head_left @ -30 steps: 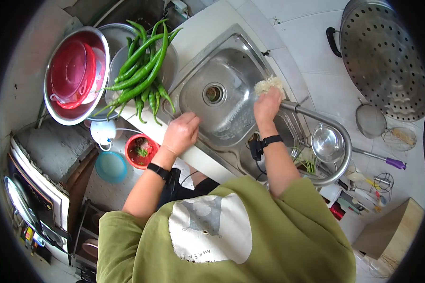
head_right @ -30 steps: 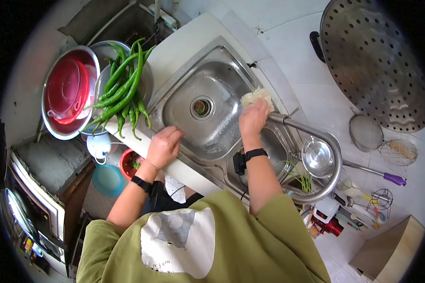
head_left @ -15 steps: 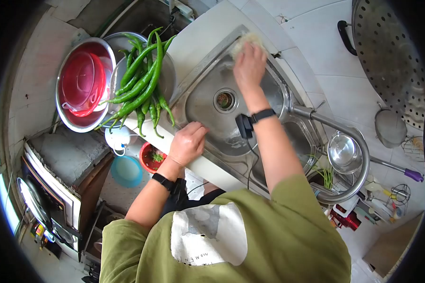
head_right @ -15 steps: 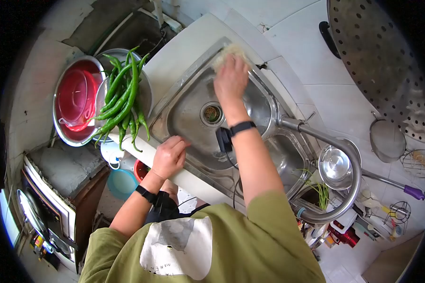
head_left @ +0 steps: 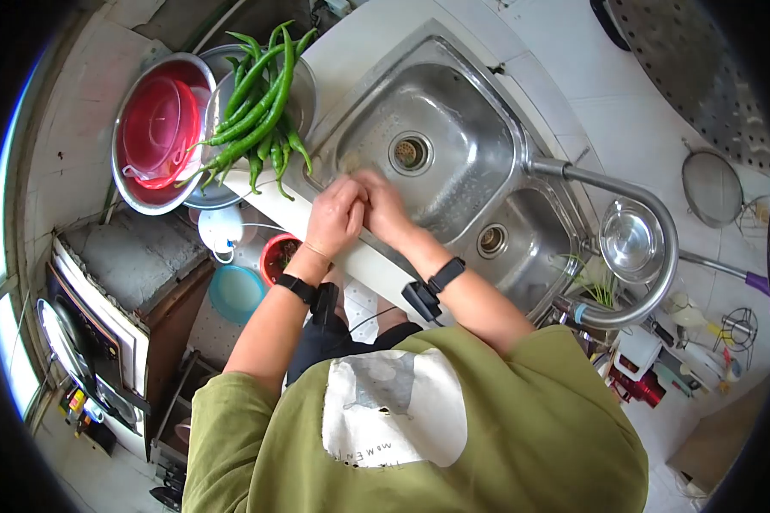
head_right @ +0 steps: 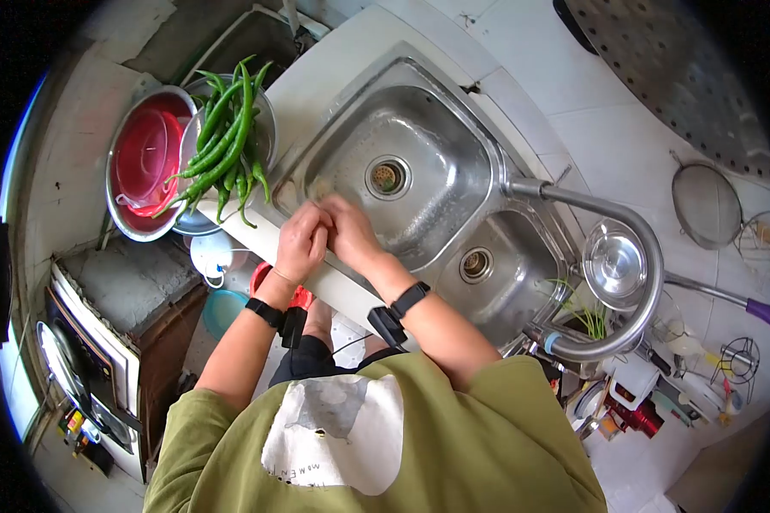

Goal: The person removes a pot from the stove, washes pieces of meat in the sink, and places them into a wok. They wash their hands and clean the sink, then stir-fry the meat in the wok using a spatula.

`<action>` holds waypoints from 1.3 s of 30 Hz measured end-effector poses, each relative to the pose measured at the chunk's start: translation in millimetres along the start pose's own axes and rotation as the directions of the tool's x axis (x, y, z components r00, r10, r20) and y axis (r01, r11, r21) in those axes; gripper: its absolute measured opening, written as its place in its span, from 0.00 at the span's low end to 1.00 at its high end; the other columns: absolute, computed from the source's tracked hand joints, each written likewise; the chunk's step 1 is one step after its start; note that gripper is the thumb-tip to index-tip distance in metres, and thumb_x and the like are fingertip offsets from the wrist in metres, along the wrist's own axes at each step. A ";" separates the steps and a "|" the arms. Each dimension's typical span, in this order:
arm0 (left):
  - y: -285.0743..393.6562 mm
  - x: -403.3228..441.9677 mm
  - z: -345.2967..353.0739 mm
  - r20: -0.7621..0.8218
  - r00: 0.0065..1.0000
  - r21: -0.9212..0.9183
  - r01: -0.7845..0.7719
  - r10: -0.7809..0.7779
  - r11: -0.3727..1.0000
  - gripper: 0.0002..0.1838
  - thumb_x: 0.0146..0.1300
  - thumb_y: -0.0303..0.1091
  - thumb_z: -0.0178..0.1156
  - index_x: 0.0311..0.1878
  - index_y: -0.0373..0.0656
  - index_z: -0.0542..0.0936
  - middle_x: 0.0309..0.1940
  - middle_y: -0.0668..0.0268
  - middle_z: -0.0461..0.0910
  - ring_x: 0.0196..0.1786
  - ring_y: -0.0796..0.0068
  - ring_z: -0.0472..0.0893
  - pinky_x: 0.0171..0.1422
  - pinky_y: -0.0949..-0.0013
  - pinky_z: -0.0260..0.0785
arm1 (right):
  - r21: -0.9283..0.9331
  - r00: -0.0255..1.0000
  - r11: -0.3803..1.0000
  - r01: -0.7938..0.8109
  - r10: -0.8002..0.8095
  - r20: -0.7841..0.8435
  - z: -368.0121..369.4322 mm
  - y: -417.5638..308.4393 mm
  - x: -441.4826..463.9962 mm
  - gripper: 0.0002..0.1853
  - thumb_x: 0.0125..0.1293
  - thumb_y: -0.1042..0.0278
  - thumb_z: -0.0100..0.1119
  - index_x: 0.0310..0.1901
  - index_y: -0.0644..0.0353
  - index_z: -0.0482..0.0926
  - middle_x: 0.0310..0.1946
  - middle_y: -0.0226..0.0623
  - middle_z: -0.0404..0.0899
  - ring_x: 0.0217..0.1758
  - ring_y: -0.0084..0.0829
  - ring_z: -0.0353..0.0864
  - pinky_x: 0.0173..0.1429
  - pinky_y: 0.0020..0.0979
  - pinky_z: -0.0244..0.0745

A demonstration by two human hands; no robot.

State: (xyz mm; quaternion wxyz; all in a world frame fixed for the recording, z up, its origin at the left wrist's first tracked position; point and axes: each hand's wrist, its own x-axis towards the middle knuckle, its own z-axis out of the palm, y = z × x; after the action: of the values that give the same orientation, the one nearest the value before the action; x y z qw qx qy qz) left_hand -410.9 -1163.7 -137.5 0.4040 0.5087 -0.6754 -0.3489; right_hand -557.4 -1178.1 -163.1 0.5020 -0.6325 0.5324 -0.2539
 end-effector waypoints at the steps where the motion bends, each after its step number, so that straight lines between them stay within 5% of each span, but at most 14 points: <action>1: 1.9 -0.3 0.6 0.007 1.000 -0.005 -0.002 0.002 1.000 0.02 0.59 0.21 0.57 0.34 0.39 0.75 0.31 0.54 0.74 0.34 0.45 0.78 0.39 0.52 0.73 | -0.132 0.999 0.991 0.037 -0.040 -0.024 -2.2 26.5 -17.6 0.15 0.64 0.78 0.54 0.49 0.63 0.86 0.48 0.52 0.84 0.52 0.54 0.84 0.57 0.47 0.80; 2: 2.5 -0.2 0.2 0.022 1.000 0.022 0.002 -0.003 1.000 0.02 0.59 0.22 0.57 0.34 0.39 0.75 0.31 0.53 0.74 0.34 0.45 0.78 0.39 0.52 0.73 | -0.263 0.996 0.962 0.071 -0.085 -0.041 -10.9 50.3 -32.5 0.14 0.63 0.76 0.55 0.47 0.63 0.87 0.48 0.53 0.86 0.54 0.54 0.85 0.60 0.49 0.80; 4: 5.6 -2.6 0.7 0.038 0.999 0.057 0.010 -0.013 0.998 0.02 0.60 0.22 0.58 0.35 0.39 0.75 0.31 0.53 0.74 0.34 0.45 0.78 0.39 0.52 0.73 | -0.618 0.824 0.753 -0.224 0.485 0.292 -62.3 32.9 -47.5 0.13 0.62 0.70 0.56 0.42 0.61 0.89 0.49 0.54 0.87 0.55 0.55 0.85 0.59 0.50 0.80; 10: 2.1 17.6 69.4 -0.067 0.974 0.020 0.216 -0.214 0.976 0.08 0.69 0.31 0.58 0.46 0.37 0.80 0.40 0.52 0.83 0.46 0.51 0.84 0.51 0.54 0.76 | -0.605 0.890 0.664 -0.439 0.415 -0.190 -79.5 46.5 -51.7 0.12 0.64 0.67 0.56 0.41 0.56 0.89 0.42 0.52 0.88 0.48 0.55 0.86 0.53 0.50 0.81; 12: -8.1 24.9 110.0 0.181 0.688 -0.446 0.694 -0.703 0.565 0.16 0.78 0.41 0.55 0.61 0.47 0.79 0.52 0.62 0.84 0.53 0.62 0.82 0.59 0.56 0.76 | -0.163 0.814 0.866 -0.473 0.358 -0.458 -85.6 36.3 -51.4 0.12 0.68 0.62 0.57 0.41 0.56 0.88 0.40 0.51 0.87 0.44 0.56 0.86 0.48 0.50 0.79; 13: 6.6 36.6 113.1 0.190 0.692 -0.439 0.694 -0.696 0.570 0.16 0.78 0.41 0.55 0.61 0.47 0.79 0.52 0.62 0.84 0.53 0.62 0.82 0.59 0.56 0.76 | -0.009 0.814 0.892 -0.453 0.409 -0.412 -86.3 30.2 -52.4 0.15 0.70 0.54 0.59 0.40 0.56 0.88 0.42 0.47 0.88 0.47 0.54 0.85 0.51 0.52 0.76; 15: 29.9 59.5 120.2 0.712 0.465 -0.634 0.749 -0.527 -0.195 0.24 0.81 0.53 0.51 0.71 0.51 0.74 0.59 0.67 0.80 0.59 0.66 0.79 0.64 0.57 0.74 | -0.047 0.876 0.944 -0.327 0.284 -0.389 -76.7 29.8 -51.9 0.26 0.75 0.47 0.56 0.64 0.59 0.78 0.65 0.52 0.76 0.70 0.48 0.73 0.73 0.44 0.66; 16: 13.1 60.5 143.6 0.734 0.508 -0.653 0.711 -0.450 -0.263 0.27 0.81 0.55 0.48 0.74 0.51 0.71 0.62 0.66 0.79 0.63 0.67 0.77 0.70 0.59 0.70 | -0.004 0.877 0.963 -0.269 0.243 -0.414 -67.1 27.0 -48.8 0.34 0.77 0.46 0.53 0.75 0.61 0.70 0.75 0.54 0.67 0.79 0.44 0.66 0.80 0.39 0.61; 20: 38.6 45.5 176.1 0.564 0.631 -0.806 0.561 -0.532 -0.190 0.26 0.82 0.52 0.47 0.73 0.49 0.72 0.64 0.67 0.78 0.63 0.67 0.77 0.70 0.60 0.70 | 0.222 0.845 0.930 -0.293 0.360 -0.395 -96.9 42.7 -15.4 0.41 0.80 0.35 0.37 0.82 0.59 0.56 0.85 0.56 0.44 0.89 0.49 0.40 0.88 0.42 0.40; 24: 23.5 47.2 171.1 0.598 0.623 -0.786 0.581 -0.504 -0.213 0.25 0.83 0.49 0.45 0.74 0.48 0.71 0.68 0.68 0.77 0.66 0.68 0.76 0.72 0.60 0.68 | -0.024 0.892 0.978 -0.209 0.180 -0.415 -71.9 50.4 -33.3 0.37 0.83 0.42 0.35 0.81 0.64 0.58 0.84 0.54 0.47 0.89 0.49 0.41 0.89 0.42 0.38; 30: 58.7 45.6 172.4 0.583 0.644 -0.796 0.575 -0.495 -0.189 0.25 0.84 0.50 0.45 0.74 0.49 0.72 0.68 0.68 0.76 0.68 0.68 0.74 0.74 0.59 0.67 | 0.235 0.873 0.952 -0.194 0.277 -0.401 -100.5 64.5 -12.6 0.34 0.84 0.47 0.38 0.78 0.67 0.60 0.79 0.59 0.58 0.85 0.56 0.50 0.87 0.49 0.45; 34: -35.3 15.3 219.6 0.483 0.811 -0.839 0.319 -0.331 -0.441 0.24 0.82 0.50 0.49 0.72 0.48 0.73 0.63 0.66 0.78 0.63 0.67 0.77 0.68 0.59 0.72 | -0.142 0.923 0.987 0.070 -0.118 -0.366 -63.2 27.2 -51.0 0.30 0.84 0.54 0.38 0.79 0.65 0.56 0.81 0.60 0.51 0.85 0.61 0.48 0.86 0.52 0.48; 38: 59.8 47.7 165.0 0.486 0.587 -0.819 0.565 -0.648 -0.102 0.23 0.82 0.53 0.49 0.65 0.47 0.76 0.58 0.66 0.80 0.58 0.67 0.78 0.65 0.58 0.73 | 0.175 0.951 0.959 -0.222 0.253 -0.178 -92.2 41.9 -31.7 0.35 0.84 0.44 0.34 0.77 0.69 0.61 0.80 0.62 0.54 0.86 0.56 0.47 0.87 0.47 0.45; 39: 50.4 45.0 172.3 0.561 0.581 -0.795 0.576 -0.590 -0.188 0.23 0.84 0.52 0.46 0.70 0.50 0.75 0.62 0.67 0.79 0.62 0.67 0.77 0.69 0.58 0.72 | 0.110 0.877 0.955 -0.277 0.298 -0.377 -77.4 54.7 -24.5 0.37 0.83 0.42 0.33 0.75 0.70 0.63 0.78 0.63 0.58 0.84 0.54 0.51 0.86 0.46 0.47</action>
State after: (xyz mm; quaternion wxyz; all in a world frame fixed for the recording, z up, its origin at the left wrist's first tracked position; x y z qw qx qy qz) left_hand -593.5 -1184.9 -158.5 0.4169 0.3847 0.0211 -0.8233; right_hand -654.0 -1179.7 -179.0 0.4345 -0.4698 0.7026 -0.3112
